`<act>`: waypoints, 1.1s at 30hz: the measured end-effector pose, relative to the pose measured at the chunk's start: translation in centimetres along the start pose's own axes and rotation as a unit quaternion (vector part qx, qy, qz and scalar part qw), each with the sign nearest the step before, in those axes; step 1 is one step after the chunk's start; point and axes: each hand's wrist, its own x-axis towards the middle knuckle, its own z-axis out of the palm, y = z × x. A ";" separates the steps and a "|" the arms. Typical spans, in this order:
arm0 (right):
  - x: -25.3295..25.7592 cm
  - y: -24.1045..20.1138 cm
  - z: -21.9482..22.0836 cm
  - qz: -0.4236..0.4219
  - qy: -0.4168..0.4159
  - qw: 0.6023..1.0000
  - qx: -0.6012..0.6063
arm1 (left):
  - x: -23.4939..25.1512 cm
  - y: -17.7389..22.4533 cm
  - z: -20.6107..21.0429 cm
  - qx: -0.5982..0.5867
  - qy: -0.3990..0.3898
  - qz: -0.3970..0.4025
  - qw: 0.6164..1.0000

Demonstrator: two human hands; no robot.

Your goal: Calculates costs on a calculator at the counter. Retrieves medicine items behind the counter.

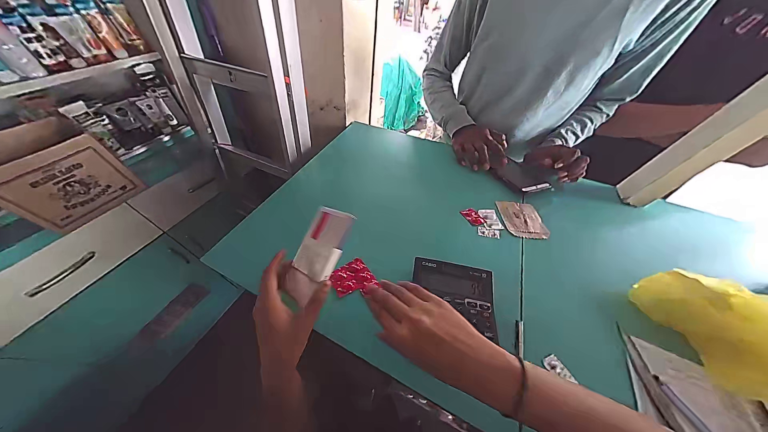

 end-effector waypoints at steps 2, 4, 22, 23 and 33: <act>2.1 -1.0 1.6 0.035 -0.068 0.996 0.042 | -0.8 0.2 -0.9 -0.270 -0.015 -0.060 0.961; 3.2 -2.2 2.3 0.080 -0.133 0.983 0.093 | -1.2 0.4 -1.9 -0.561 -0.072 -0.143 0.812; -24.5 -5.3 -11.4 0.380 0.300 0.866 0.126 | -13.1 8.2 4.1 -0.697 -0.431 -0.107 0.563; -26.7 -6.2 -12.0 0.394 0.321 0.839 0.193 | -15.2 8.7 4.7 -0.681 -0.463 -0.100 0.559; -44.3 -17.2 -14.6 0.549 0.394 0.700 0.230 | -28.4 22.9 14.8 -0.479 -0.771 0.110 0.406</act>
